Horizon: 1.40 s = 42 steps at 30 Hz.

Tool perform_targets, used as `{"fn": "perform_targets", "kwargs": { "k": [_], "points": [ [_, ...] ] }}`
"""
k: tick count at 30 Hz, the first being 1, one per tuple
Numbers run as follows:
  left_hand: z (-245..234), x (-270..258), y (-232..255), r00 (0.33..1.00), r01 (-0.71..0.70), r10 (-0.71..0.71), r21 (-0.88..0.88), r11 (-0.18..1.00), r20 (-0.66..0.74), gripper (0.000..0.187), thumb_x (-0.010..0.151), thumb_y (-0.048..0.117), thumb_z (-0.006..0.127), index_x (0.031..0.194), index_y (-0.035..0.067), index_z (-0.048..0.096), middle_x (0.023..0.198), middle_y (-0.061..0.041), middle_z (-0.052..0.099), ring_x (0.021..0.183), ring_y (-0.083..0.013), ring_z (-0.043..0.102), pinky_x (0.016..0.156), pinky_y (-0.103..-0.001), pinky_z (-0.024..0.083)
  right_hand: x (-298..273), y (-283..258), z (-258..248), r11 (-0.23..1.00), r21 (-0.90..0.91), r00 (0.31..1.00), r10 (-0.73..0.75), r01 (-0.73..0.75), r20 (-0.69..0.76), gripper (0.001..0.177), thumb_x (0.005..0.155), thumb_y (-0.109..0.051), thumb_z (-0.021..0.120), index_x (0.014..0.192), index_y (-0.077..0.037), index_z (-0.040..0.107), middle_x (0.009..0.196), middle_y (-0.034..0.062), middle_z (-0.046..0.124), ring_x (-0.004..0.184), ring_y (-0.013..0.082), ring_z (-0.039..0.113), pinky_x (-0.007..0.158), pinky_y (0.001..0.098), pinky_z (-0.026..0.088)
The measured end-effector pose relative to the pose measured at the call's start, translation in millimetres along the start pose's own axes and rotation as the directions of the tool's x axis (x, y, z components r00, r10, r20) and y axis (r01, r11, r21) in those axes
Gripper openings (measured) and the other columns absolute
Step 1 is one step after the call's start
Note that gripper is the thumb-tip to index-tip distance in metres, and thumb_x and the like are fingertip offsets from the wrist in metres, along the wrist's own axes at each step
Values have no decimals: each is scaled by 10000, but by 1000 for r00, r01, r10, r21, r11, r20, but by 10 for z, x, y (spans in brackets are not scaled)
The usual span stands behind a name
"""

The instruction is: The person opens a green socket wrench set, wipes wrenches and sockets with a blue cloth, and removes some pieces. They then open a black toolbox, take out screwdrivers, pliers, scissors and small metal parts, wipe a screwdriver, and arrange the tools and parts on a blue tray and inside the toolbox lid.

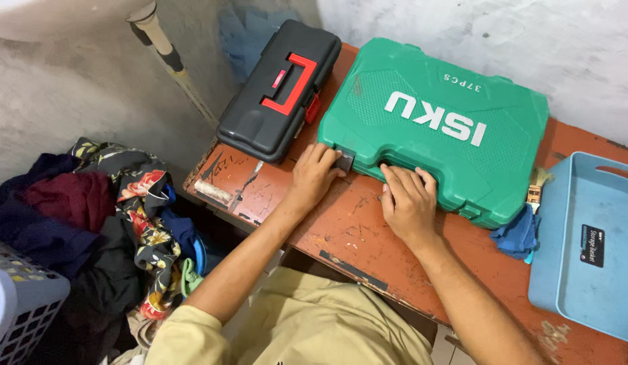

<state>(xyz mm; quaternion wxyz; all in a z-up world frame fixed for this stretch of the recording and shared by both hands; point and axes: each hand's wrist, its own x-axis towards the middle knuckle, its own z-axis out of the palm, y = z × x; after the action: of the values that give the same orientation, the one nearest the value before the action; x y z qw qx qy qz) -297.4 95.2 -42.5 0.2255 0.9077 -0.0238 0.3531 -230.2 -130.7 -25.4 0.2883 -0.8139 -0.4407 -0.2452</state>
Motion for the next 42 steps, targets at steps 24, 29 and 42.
{"fn": "perform_targets", "kwargs": {
  "k": [24,29,42],
  "points": [
    [-815,-114,-397,772,526,-489,-23,850,-406,1416,645,498,984,1612,13,71,1642,-299,132,1509,-487,209,1228,-552,224,1650,14,884,887,434,982,95,-158,163,486,967,-81,663,1438,-71,543,1403,174,591,1277,342,605,1008,393,525],
    [-833,-157,-459,740,569,-635,-296,767,-221,1572,545,468,986,1601,16,-88,1669,-341,-105,1572,-473,23,1256,-504,197,2516,459,1679,955,282,993,68,-94,101,575,1061,-259,651,1501,36,429,1477,296,500,1374,457,484,1140,497,415],
    [-866,-200,-451,650,573,-738,-521,633,-182,1556,569,191,1002,1642,79,-119,1720,-276,148,1572,-355,274,1275,-413,252,2801,556,1753,712,549,897,309,-438,315,379,993,-333,682,1184,-6,692,1026,126,715,964,231,648,870,362,520]
  ]
}}
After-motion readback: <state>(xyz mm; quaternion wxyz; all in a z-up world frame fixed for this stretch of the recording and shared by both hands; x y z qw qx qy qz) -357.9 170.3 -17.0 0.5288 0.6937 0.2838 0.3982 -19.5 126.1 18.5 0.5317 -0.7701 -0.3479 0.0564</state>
